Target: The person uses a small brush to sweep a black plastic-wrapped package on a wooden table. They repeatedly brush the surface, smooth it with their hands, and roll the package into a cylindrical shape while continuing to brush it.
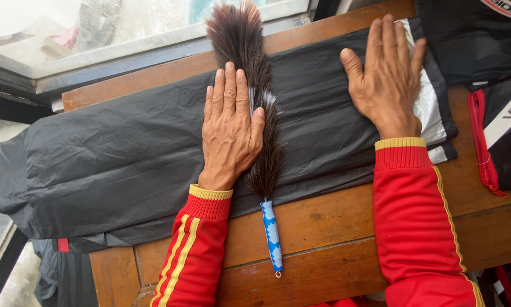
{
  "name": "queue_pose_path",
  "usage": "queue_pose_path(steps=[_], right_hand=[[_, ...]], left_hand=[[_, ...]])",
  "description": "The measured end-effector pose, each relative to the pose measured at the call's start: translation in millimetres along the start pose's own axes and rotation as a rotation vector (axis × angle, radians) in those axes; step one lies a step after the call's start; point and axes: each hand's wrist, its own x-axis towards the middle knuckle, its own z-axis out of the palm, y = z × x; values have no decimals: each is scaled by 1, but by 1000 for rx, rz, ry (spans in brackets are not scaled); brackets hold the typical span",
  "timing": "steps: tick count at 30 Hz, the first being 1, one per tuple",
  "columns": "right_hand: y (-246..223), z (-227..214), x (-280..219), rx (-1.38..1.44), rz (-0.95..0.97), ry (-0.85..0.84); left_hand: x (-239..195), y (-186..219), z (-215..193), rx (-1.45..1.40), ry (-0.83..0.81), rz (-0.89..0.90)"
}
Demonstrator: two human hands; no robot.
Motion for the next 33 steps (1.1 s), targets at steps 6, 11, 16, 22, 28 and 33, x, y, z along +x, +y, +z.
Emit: queue_pose_path(steps=[6,11,16,22,28,33], right_hand=[[-55,-12,-12,35,1,142],[-117,26,-25,117,-231,79],[-86,27,-21,174,-232,76],[-31,-3,-18,58,50,-110],[-69,-9,-33,34,4,26],[-111,10,-59,117,-257,9]], left_hand=[[1,2,0,13,-4,-11],[0,1,3,22,0,-8],[0,-1,-2,3,-7,-15],[1,-2,1,-30,7,-18],[1,1,-3,-4,-11,-29],[-3,1,3,-25,74,14]])
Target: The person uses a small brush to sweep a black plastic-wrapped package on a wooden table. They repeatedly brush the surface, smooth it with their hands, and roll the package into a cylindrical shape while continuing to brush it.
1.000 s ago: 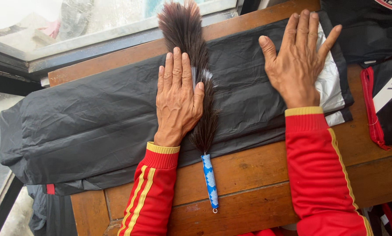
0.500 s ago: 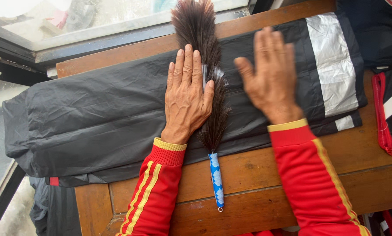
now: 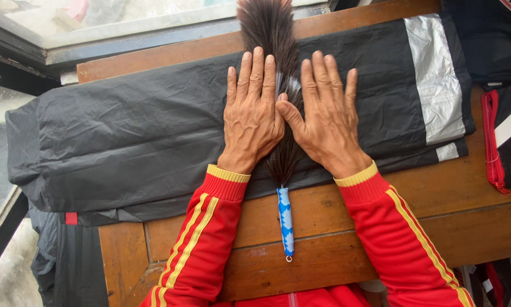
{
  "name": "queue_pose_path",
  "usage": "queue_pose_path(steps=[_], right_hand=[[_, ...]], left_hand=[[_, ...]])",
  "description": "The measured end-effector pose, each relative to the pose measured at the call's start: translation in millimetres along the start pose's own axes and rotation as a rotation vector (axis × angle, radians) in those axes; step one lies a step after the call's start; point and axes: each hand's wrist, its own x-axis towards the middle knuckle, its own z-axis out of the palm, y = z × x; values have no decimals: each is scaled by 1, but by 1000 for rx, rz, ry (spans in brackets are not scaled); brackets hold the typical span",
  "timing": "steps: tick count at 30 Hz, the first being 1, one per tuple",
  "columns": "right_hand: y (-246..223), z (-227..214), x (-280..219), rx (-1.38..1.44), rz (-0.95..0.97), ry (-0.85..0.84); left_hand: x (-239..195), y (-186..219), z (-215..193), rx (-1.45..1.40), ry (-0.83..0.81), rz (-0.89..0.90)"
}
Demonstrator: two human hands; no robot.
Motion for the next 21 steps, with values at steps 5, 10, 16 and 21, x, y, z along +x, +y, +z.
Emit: queue_pose_path(steps=[5,10,16,21], right_hand=[[-2,-5,-7,-8,-21,31],[-22,-9,-36,48,-31,99],[-20,2,-56,-6,-62,-11],[22,-17,-69,-132,13,-23]], left_hand=[[-20,13,-23,0,8,-47],[-60,26,-43,5,-27,-50],[-83,27,-36,83,-153,-63],[-84,26,-36,121,-173,-78]])
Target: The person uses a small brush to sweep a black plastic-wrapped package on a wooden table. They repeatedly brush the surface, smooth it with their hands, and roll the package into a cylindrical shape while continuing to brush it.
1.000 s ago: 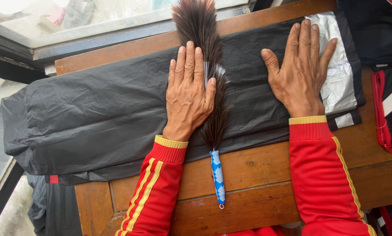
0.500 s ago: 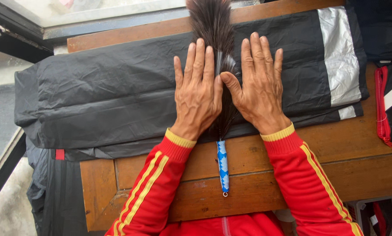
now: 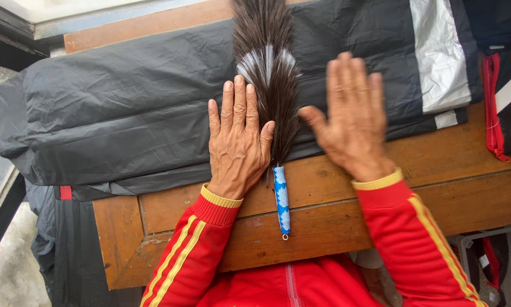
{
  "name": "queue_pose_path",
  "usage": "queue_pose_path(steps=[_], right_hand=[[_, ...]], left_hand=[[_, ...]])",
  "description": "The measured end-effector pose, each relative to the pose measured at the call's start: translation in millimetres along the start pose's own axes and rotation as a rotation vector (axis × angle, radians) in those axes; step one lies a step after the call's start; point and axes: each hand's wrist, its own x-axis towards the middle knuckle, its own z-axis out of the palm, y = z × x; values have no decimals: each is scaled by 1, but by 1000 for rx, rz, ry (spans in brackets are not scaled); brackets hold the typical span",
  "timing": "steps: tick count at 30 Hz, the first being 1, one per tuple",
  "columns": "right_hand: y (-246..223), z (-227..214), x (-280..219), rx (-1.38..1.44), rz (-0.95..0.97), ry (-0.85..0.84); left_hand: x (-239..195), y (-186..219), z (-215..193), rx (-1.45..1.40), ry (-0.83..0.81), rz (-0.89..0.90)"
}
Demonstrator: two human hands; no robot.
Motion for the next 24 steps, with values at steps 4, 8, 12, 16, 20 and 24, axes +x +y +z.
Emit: queue_pose_path(steps=[4,8,12,16,20,24], right_hand=[[42,-22,-11,10,165,-112],[48,-30,-14,12,289,-93],[43,-34,-8,14,308,-104],[31,-25,-9,-47,240,18],[-12,-31,14,60,121,26],[-46,-5,43,208,-52,3]], left_hand=[[-1,1,0,-16,17,4],[0,-2,-3,-39,13,21],[1,-4,-6,-114,50,50],[6,-5,-5,-114,105,30],[16,-1,-2,-126,147,19],[19,-1,9,-74,65,30]])
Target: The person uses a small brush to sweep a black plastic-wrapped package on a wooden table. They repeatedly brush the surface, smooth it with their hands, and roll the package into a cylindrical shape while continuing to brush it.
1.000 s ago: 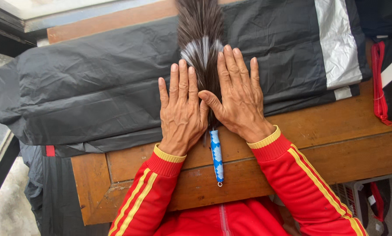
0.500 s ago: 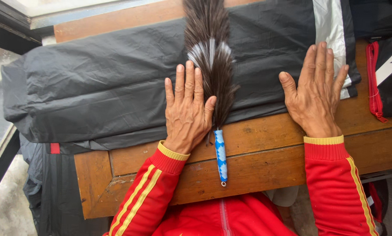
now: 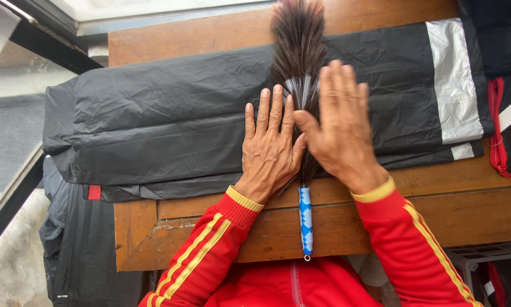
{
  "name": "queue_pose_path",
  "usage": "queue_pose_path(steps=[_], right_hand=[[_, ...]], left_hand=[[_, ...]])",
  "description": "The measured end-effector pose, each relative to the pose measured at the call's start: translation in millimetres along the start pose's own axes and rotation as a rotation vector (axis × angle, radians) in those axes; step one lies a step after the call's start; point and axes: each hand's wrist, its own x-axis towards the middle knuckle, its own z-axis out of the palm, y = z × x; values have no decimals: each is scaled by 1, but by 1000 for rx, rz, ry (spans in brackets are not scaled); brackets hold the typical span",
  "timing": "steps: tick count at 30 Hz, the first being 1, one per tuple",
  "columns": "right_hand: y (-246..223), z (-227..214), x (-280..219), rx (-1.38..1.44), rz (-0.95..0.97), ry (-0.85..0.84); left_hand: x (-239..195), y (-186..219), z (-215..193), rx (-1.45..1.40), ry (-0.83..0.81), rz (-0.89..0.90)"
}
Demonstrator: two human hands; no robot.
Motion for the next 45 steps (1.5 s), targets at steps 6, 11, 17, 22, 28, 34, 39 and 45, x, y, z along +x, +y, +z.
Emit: queue_pose_path(steps=[6,11,17,22,28,34,39,45], right_hand=[[23,22,0,-11,70,-66],[19,27,-3,-83,80,46],[50,24,1,30,159,52],[71,9,1,48,169,22],[64,-6,3,-273,29,21],[29,-15,71,-221,-131,88],[22,63,118,391,148,401],[26,83,99,259,81,458]], left_hand=[[0,-3,-5,-35,35,-3],[6,-5,-6,-189,180,-42],[24,5,18,-368,281,7],[24,3,10,-231,282,13],[33,-11,-5,-37,187,-34],[67,-18,11,-126,287,18],[77,-27,39,-34,255,-35],[70,-26,40,78,172,-69]])
